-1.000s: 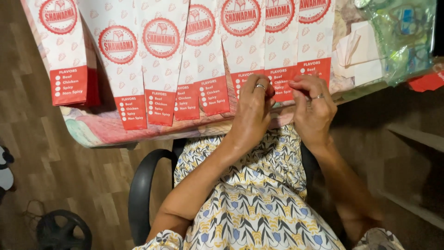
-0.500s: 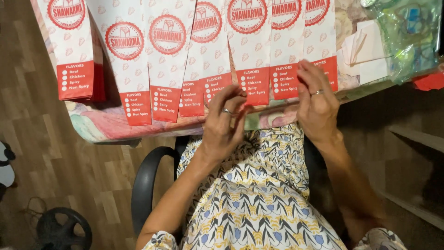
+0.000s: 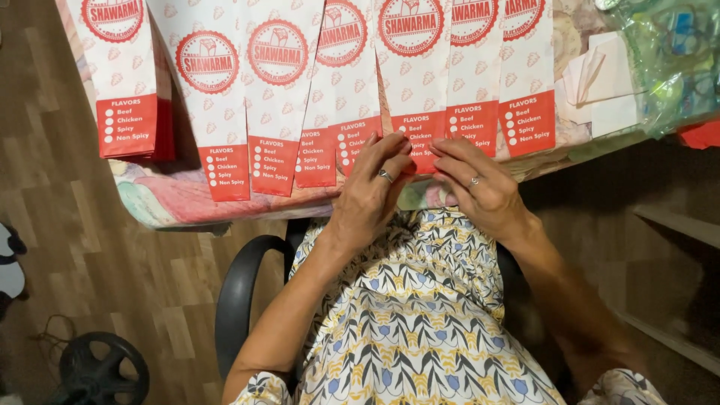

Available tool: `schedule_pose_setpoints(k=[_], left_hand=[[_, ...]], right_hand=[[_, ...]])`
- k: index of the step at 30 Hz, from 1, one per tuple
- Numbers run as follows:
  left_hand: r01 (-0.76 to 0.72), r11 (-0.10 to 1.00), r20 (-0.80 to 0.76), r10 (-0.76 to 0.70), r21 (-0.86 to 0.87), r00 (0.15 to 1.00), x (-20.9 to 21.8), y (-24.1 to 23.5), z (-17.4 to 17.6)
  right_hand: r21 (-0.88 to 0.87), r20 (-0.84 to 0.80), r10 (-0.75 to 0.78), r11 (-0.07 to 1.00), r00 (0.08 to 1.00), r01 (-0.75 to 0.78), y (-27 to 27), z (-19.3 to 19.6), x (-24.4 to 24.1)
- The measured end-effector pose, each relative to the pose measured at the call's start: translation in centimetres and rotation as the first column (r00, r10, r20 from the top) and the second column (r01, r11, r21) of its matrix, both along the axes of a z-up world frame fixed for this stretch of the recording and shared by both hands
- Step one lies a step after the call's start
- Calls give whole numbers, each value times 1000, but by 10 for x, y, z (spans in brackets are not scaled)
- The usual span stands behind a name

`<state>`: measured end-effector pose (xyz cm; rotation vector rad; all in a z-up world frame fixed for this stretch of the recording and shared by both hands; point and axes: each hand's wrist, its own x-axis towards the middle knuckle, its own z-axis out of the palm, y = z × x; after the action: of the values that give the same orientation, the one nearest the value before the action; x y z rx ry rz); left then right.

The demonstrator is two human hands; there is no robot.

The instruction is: Applying glue to the edges of paper shawarma bags and folding them to complete the assembly.

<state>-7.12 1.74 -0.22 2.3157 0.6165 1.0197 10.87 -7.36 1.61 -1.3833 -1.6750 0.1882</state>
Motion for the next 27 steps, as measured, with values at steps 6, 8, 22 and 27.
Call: schedule_pose_setpoints(k=[6, 8, 22, 27], left_hand=[[7, 999, 10, -7, 33, 1000, -4, 2, 3], [34, 996, -5, -33, 82, 999, -5, 5, 9], [-64, 998, -66, 64, -11, 996, 7, -1, -5], [-92, 979, -19, 90, -183, 996, 6, 2, -8]], right_hand=[[20, 13, -8, 1000, 1000, 7, 0, -1, 2], [18, 23, -2, 1000, 1000, 1, 0, -1, 2], [-1, -96, -143, 990, 985, 144, 8, 14, -18], [-21, -115, -164, 986, 980, 163, 9, 14, -16]])
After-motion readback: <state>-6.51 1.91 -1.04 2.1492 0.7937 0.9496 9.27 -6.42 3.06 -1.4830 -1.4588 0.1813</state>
